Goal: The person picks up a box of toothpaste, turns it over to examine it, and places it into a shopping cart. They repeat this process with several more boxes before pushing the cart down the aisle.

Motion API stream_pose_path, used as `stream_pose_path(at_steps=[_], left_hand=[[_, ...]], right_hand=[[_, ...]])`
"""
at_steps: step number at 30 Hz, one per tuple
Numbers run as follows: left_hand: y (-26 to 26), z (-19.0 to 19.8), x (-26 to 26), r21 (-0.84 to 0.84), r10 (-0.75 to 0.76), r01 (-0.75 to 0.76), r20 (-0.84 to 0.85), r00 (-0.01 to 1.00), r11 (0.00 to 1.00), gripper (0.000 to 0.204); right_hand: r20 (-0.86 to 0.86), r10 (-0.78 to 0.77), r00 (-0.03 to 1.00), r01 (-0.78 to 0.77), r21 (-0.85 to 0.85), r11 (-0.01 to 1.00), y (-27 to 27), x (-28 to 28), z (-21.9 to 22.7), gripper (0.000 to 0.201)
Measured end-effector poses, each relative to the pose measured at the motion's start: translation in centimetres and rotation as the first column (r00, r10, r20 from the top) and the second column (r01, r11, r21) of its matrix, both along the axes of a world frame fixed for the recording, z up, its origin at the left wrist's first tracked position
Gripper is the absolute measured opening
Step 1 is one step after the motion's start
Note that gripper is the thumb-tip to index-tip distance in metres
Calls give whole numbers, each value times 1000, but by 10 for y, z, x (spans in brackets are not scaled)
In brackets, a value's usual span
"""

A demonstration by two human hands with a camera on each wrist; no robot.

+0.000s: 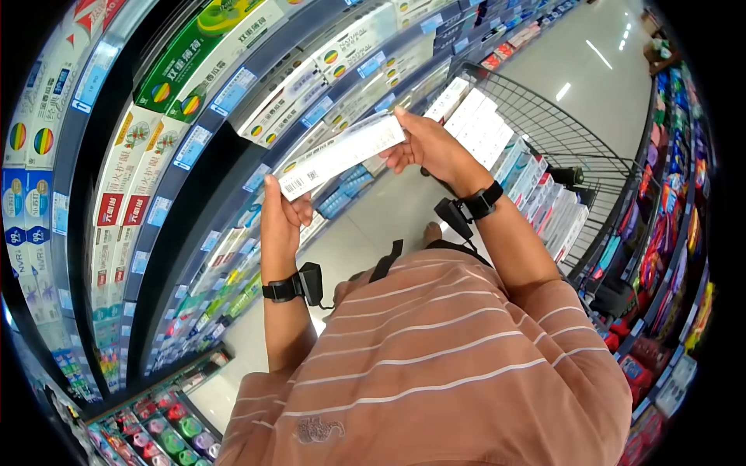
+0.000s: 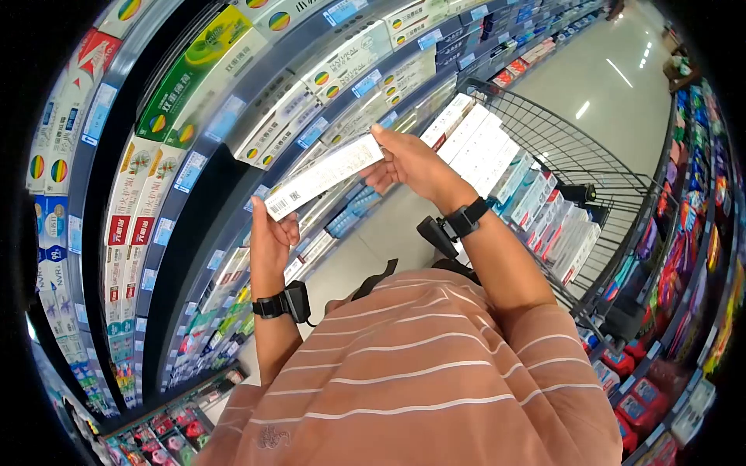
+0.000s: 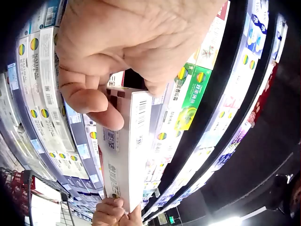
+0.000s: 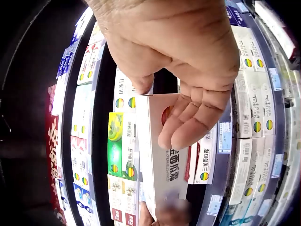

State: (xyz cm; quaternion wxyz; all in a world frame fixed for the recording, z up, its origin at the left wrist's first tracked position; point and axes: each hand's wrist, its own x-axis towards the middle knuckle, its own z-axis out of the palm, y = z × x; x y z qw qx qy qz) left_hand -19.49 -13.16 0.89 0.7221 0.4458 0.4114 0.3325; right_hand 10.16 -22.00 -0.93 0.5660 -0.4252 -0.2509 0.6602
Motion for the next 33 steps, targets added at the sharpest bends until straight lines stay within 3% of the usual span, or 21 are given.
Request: stream_pose_path(at_steps=[6,14,24,33], left_hand=[[-7,4,28,-72,26,-30,-53,998,997,63],[-13,4,57,74,95,-93,-29,995,993,50],[1,16,63,181,64,-66,18,998,981,47],[26,24,64,202,36,-42,31,999,979,54]], right_hand=[[5,48,999,-47,-33,998,3,34,3,56],[-18,32,999,-32,18,999,9,67,-16,49],[-20,2,1000,-1,93,996,25,85,-3,34],[-4,-75,997,75,93,993,41,81,13,44]])
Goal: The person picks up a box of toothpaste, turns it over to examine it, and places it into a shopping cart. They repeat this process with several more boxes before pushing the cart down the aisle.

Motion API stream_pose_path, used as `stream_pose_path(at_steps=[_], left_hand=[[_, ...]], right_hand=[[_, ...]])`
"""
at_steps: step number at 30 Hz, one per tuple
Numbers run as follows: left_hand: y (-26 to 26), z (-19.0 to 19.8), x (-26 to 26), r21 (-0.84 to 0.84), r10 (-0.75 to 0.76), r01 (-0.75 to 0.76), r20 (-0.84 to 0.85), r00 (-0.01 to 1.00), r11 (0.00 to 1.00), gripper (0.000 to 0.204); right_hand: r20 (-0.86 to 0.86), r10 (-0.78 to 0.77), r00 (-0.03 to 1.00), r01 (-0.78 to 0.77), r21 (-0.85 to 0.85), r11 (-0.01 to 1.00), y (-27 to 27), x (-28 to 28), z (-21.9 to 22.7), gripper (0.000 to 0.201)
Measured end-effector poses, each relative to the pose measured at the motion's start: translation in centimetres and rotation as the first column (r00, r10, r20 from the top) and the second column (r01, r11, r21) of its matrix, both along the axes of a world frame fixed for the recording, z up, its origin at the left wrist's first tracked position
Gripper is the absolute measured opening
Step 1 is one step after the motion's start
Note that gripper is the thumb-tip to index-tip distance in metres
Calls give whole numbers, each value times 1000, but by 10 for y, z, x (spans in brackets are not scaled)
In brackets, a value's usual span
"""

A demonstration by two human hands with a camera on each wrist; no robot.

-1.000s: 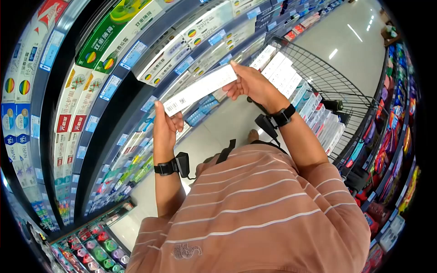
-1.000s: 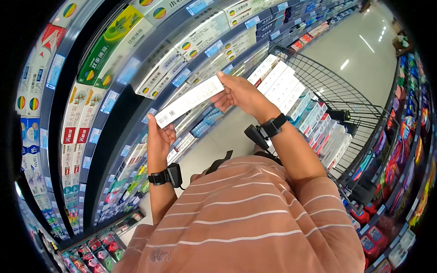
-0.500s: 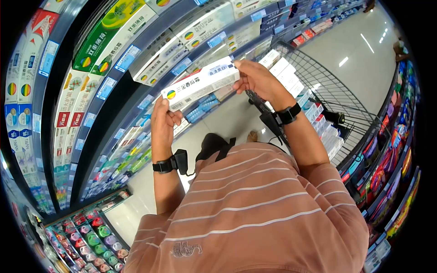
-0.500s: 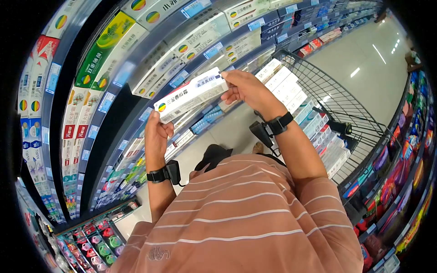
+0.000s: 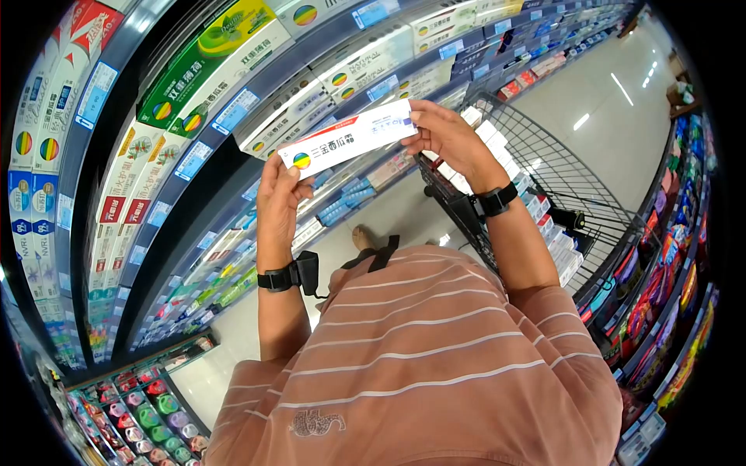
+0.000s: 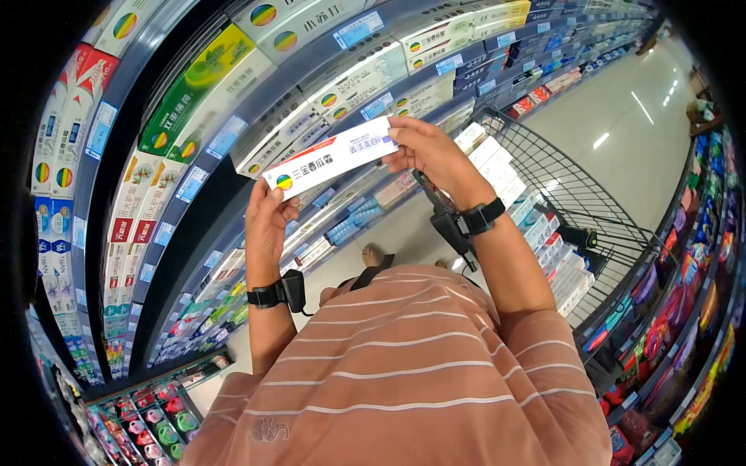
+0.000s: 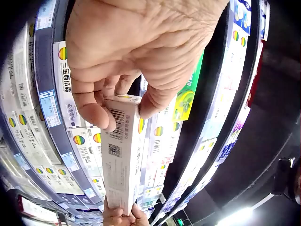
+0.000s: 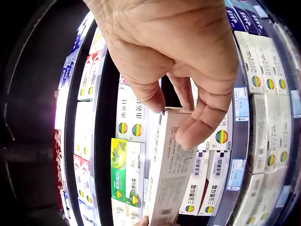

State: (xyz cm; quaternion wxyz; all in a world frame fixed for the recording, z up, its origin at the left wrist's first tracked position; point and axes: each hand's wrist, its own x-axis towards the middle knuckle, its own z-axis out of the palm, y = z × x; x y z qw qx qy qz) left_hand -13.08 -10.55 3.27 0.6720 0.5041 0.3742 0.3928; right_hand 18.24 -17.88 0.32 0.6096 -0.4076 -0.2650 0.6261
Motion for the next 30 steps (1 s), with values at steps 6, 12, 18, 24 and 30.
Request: stream_pose_path(at_steps=[6,12,18,24,30], left_hand=[[0,-1,0,85,42,-37,-47,998,996,57],[-3,-12,-5,134,119,-115,-21,993,984,55],[-9,-12,-11,312,175,-148,-62,983,938,54],[-17,-15,-13,455,157,-122,-39,987,882,56],[0,-5,-17,419,232,-184,-66,970,889,50]], right_hand=[[88,-3,996,-6,103,995,5,-10,3,51],[167,-20,986,-5,150,989,13,-20,3,54],[155,-10,988,-20,193,981,15,-32,7,47],[-52,73,996,-59,233,971,23,-25,-7,51],[260,28,965,-92,236,967,40,-36,18,56]])
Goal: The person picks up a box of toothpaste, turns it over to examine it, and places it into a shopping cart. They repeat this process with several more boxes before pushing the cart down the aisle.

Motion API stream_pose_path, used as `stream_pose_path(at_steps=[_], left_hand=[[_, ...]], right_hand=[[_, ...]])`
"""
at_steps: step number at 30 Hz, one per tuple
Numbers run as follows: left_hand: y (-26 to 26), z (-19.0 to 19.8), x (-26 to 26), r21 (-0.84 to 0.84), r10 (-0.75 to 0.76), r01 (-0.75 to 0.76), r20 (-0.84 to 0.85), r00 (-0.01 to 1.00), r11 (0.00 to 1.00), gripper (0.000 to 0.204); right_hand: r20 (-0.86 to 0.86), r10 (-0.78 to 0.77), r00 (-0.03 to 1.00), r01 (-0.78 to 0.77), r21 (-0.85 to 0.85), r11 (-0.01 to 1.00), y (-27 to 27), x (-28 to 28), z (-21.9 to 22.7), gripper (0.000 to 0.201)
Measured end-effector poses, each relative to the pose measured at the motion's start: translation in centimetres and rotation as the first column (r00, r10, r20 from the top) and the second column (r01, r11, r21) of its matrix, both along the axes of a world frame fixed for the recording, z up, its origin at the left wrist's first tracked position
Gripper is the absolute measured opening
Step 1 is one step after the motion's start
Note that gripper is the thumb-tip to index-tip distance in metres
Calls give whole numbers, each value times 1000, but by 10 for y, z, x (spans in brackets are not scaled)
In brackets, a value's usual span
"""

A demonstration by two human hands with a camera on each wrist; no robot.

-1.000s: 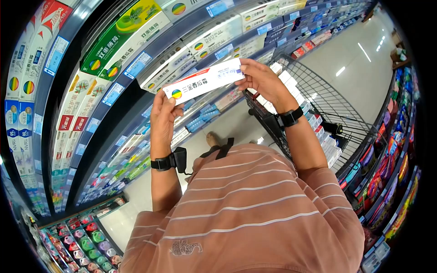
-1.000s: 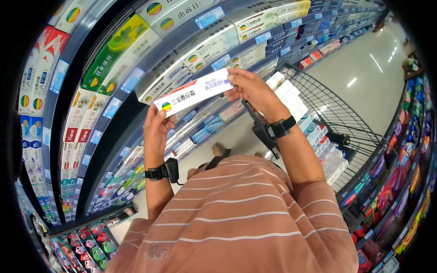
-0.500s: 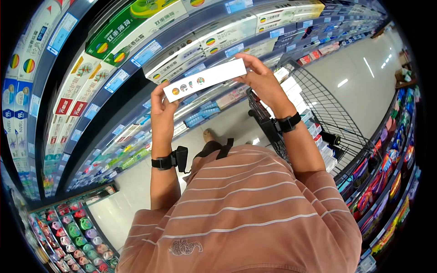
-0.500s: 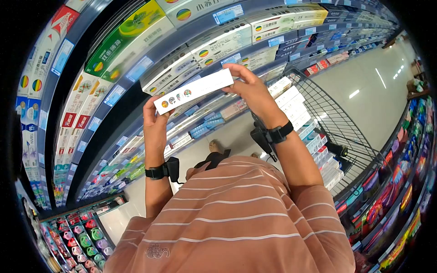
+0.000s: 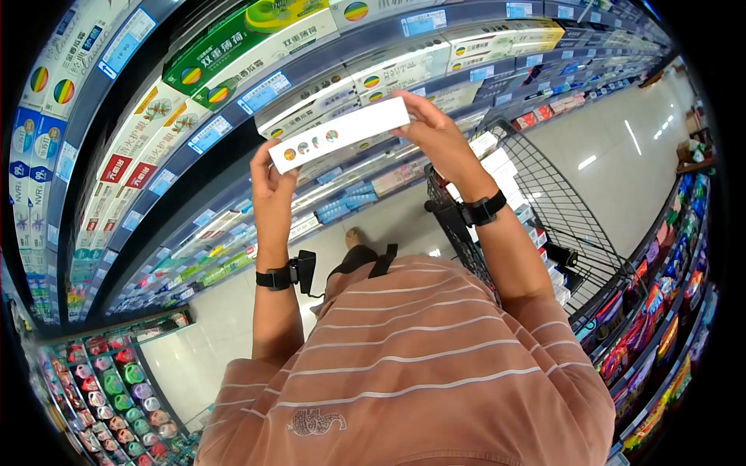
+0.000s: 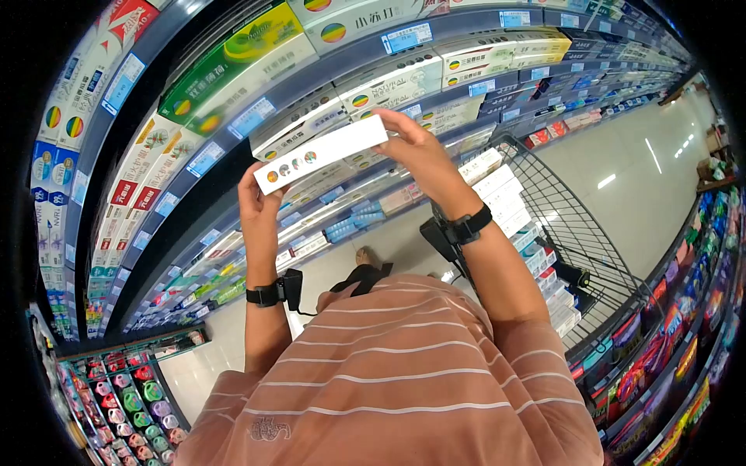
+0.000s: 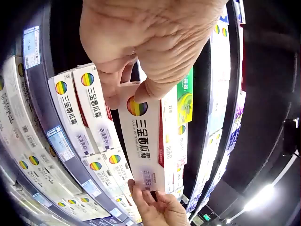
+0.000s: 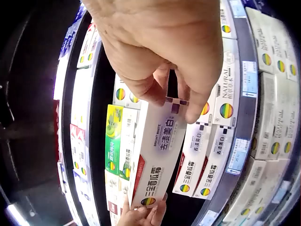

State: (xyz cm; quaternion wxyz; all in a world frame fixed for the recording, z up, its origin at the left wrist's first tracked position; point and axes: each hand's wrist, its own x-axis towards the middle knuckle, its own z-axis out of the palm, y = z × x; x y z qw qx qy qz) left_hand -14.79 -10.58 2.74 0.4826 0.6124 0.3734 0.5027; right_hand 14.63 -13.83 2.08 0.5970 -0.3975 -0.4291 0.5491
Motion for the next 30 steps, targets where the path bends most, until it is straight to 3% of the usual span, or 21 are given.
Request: stream_pose_path(at_steps=[3,6,10,25,30], left_hand=[[16,1,-3,-32,94,-95,-38,995,995,55],[28,-5,-11,-90,69,-76,-77,995,993,56],[39,-9,-15,-136,120,-130,-82,989,982,56],[83,-10,-33,-6,230,-238,-233,945,971,52],[100,-5,-31,-14,300,-308,-194,934,951,40]], right_hand=[[133,-28,991,27,9,1000,18,-6,16,57],[281,-51,958,56,-11,998,35,-12,26,56],[281,-44,959,48,-8,999,66,-14,11,56],[344,-104,933,123,-33,992,98,-34,19,55],[389,-59,919,82,-41,996,110,-37,26,47]])
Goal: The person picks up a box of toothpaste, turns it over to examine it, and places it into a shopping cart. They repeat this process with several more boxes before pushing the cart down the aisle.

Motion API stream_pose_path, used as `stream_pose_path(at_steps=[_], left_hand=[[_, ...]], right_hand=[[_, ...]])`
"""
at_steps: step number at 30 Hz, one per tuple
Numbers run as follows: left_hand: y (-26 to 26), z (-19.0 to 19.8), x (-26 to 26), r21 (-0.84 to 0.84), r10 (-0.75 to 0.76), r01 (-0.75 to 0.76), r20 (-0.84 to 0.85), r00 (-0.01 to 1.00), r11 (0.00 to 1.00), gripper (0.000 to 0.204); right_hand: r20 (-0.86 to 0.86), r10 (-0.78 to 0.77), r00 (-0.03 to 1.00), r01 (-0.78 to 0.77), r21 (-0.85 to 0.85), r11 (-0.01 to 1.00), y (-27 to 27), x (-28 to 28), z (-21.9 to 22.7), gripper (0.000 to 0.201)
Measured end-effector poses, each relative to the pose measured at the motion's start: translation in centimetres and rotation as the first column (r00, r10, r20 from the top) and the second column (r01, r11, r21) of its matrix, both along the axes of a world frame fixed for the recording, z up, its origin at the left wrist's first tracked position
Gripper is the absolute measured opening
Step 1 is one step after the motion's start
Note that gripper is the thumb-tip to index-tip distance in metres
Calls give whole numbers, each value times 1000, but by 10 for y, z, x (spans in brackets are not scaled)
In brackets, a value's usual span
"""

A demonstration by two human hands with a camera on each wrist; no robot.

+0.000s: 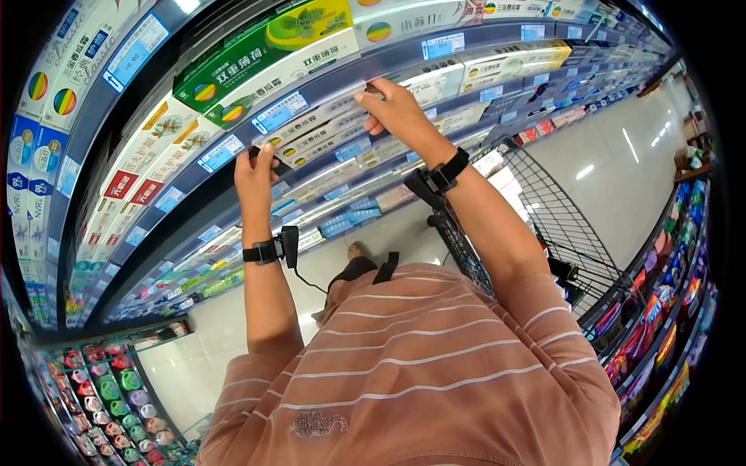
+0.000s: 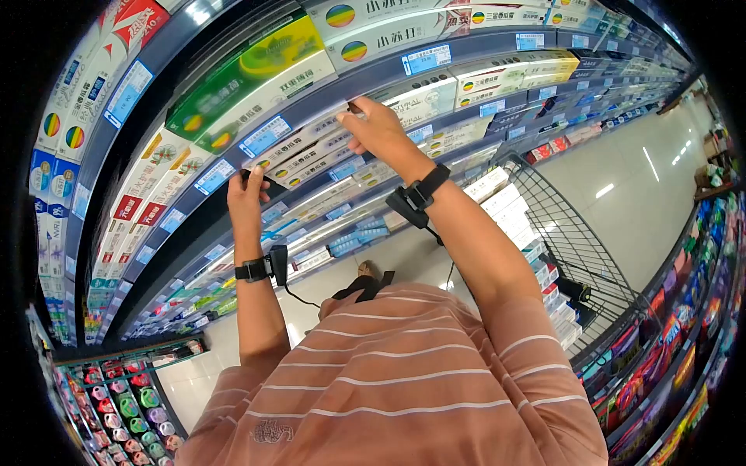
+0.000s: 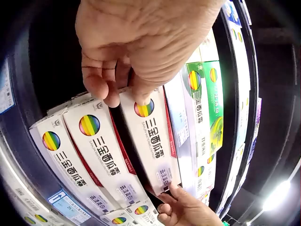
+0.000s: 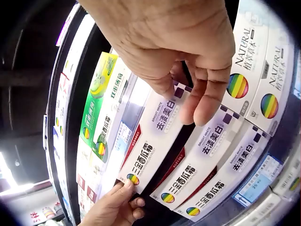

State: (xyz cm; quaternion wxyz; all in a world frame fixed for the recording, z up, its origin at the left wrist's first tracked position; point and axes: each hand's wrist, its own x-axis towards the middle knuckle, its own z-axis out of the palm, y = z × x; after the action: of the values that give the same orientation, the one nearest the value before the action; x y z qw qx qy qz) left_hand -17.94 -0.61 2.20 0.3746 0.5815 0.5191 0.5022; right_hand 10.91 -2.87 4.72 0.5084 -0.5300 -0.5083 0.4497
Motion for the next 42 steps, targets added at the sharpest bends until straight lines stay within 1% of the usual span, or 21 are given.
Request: stream_pose_path(at_steps=[3,4,7,9,12,15,18,19,21,24,25,27,31,33,37,39,42], left_hand=[[15,-2,-7,-91,-27,23,-49,998,996,36],[18,-5,-8,-96,-25,18,-71,997,995,35],[25,-7,-10,-113,-25,12,-122,992,994,33],[27,-11,-12,-133,-39,21,-136,990,991,33],[26,-9,-12,-108,-53,36,-156,986,994,31],[30,-16,-8,-25,-58,58,-6,998,998,28],[34,-10,-13,-69,-49,47,-33,998,997,28],[36,-9,-14,-72,-38,34,-65,997,997,29],[45,-8,-15,-74,-16,6,-130,991,997,29],[60,-19,-18,-132,-16,-1,-127,992,991,28],[61,-24,-20,-138,8,-28,-147,989,990,28],[59,-20,-13,-142,50,-77,-188,981,987,29],[67,-28,-18,-141,18,-38,-136,991,989,28],[70,-32,-20,-135,19,-36,-124,992,990,28],[73,-31,-22,-113,-14,-6,-170,985,994,28],[68,-23,-18,-131,-22,-6,-212,977,991,28],[68,-22,-14,-117,-28,5,-196,980,993,34]], right_hand=[[35,-21,999,23,-62,998,11,-2,4,43],[47,-24,999,28,-90,996,13,-3,5,42],[60,-23,998,29,-105,994,18,-2,-1,40],[43,-52,998,55,-73,996,18,-4,-7,39],[25,-64,998,65,-57,996,16,-4,-10,38],[-4,-45,999,45,-59,997,19,-2,-11,36],[1,-5,1000,5,-101,995,23,2,-2,35],[8,14,1000,-13,-119,993,25,3,1,34],[0,19,1000,-19,-84,996,34,1,-7,34],[17,35,999,-34,-54,998,40,1,-7,35],[27,43,999,-42,-47,998,40,1,-6,35],[46,42,998,-38,-81,996,40,0,-2,36],[54,-2,999,9,-126,992,27,-1,8,36],[21,5,1000,-2,-122,993,28,-3,0,36],[-10,11,1000,-12,-120,993,32,-1,-16,38],[11,27,1000,-25,-129,991,30,-1,-9,39],[13,31,999,-29,-150,988,26,-2,3,39]])
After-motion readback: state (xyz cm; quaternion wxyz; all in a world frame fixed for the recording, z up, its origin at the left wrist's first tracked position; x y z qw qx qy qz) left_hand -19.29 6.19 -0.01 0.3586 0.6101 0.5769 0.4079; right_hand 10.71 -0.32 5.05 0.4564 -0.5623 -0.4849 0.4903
